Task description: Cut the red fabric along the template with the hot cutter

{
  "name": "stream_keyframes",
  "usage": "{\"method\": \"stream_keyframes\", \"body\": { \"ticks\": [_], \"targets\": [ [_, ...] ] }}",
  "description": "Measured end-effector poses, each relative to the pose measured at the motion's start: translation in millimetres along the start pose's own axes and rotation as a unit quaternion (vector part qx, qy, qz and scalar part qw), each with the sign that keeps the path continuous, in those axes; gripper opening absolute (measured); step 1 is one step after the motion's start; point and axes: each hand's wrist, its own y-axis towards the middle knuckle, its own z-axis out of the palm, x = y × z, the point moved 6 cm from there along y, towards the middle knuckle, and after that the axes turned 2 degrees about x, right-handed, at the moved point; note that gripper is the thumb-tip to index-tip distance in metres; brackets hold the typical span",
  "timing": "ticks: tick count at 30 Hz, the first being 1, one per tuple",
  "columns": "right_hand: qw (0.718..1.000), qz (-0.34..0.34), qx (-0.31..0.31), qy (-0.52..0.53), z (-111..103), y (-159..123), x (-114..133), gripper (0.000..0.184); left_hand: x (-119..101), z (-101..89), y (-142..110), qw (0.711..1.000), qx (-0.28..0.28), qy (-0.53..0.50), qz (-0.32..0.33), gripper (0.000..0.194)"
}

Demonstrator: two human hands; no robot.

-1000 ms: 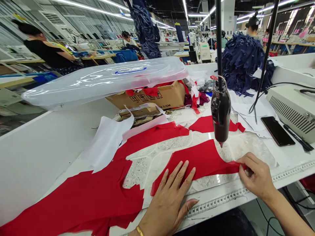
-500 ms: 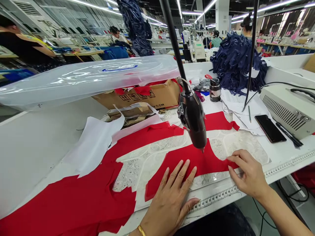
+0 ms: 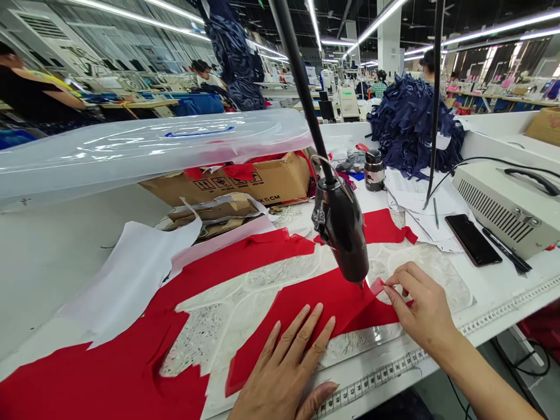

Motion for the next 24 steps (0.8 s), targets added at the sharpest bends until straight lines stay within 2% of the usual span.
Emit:
{"method": "stream_keyframes", "body": {
  "ticks": [5, 11, 19, 24],
  "targets": [
    [0.999, -0.007, -0.002, 0.031, 8.5, 6.7, -0.4, 0.014, 3.8, 4.1, -3.0, 0.999, 0.016, 0.014, 0.041, 0.075],
    [0.999, -0.018, 0.01, 0.039, 7.7, 6.9, -1.4, 0.017, 4.6, 7.5, -3.7, 0.999, 0.023, 0.003, 0.04, 0.072],
    [0.997, -0.064, 0.047, 0.016, -18.0, -8.4, -5.9, 0.02, 5.3, 6.8, -2.0, 0.998, 0.036, -0.001, 0.042, 0.07],
    [0.987, -0.106, 0.086, -0.082, -32.4, -33.4, -22.0, 0.026, 4.3, 7.1, -4.7, 1.0, 0.0, -0.011, 0.015, 0.066]
  ]
}}
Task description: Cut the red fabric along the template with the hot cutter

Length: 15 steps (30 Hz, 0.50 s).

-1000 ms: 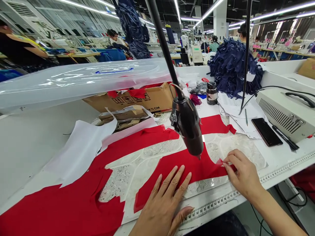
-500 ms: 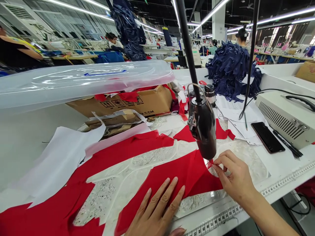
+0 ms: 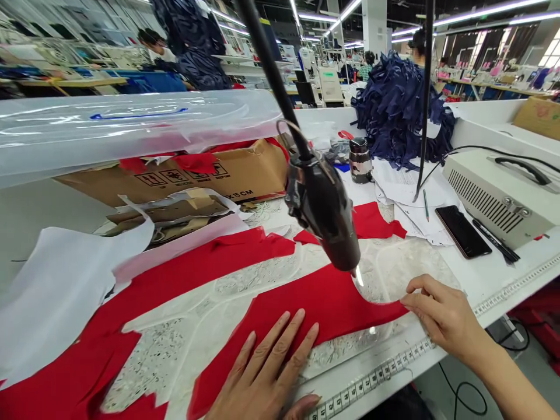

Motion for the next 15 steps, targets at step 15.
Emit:
{"method": "stream_keyframes", "body": {
  "ticks": [15],
  "targets": [
    [0.954, 0.088, -0.08, 0.274, 21.3, 126.9, 39.1, 0.083, -53.0, -5.5, 54.1, 0.976, 0.056, -0.159, 0.134, 0.067]
  ]
}}
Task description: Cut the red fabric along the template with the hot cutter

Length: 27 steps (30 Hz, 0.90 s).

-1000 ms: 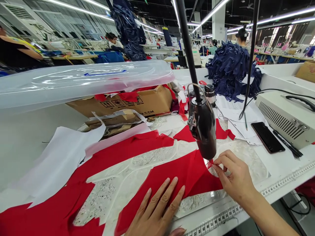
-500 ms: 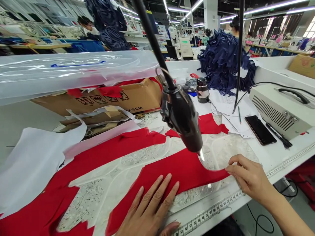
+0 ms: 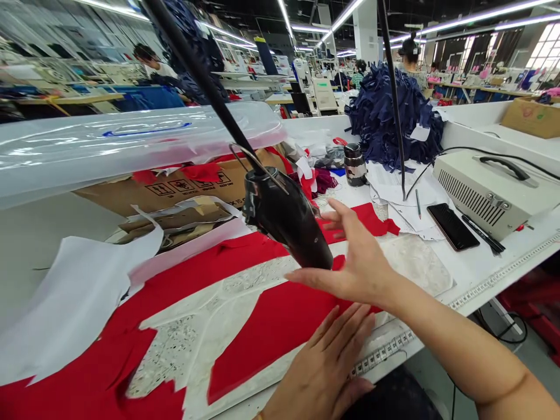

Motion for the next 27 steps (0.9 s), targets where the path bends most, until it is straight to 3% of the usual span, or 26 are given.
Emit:
{"method": "stream_keyframes", "body": {
  "ticks": [2, 5, 8, 11, 14, 17, 27],
  "targets": [
    [0.998, 0.04, 0.011, 0.047, 22.7, 14.5, 0.1, 0.068, -6.3, 6.2, 13.7, 0.999, 0.025, -0.031, 0.008, 0.071],
    [0.996, 0.046, -0.037, 0.062, 27.6, 19.1, 3.3, 0.05, -10.3, 13.3, 26.0, 0.997, 0.042, -0.069, 0.003, 0.073],
    [0.993, 0.033, -0.093, 0.065, 3.2, 5.5, 3.7, 0.042, -11.0, 16.6, 28.3, 0.997, 0.041, -0.061, -0.001, 0.073],
    [0.985, 0.077, -0.121, 0.094, -31.0, -16.0, -5.6, 0.034, -12.0, 16.0, 28.0, 0.998, 0.038, -0.046, -0.003, 0.073],
    [0.977, 0.104, -0.177, 0.05, -63.6, -36.0, -12.1, 0.038, -15.3, 13.7, 31.9, 0.998, 0.032, -0.047, 0.007, 0.073],
    [0.971, 0.098, -0.219, 0.001, -79.2, -48.1, -13.3, 0.039, -18.3, 13.6, 38.3, 0.998, 0.028, -0.044, 0.017, 0.073],
    [0.972, 0.074, -0.219, 0.032, -59.9, -48.8, -11.6, 0.047, -21.8, 22.1, 41.7, 0.999, 0.024, -0.044, 0.015, 0.074]
  ]
}}
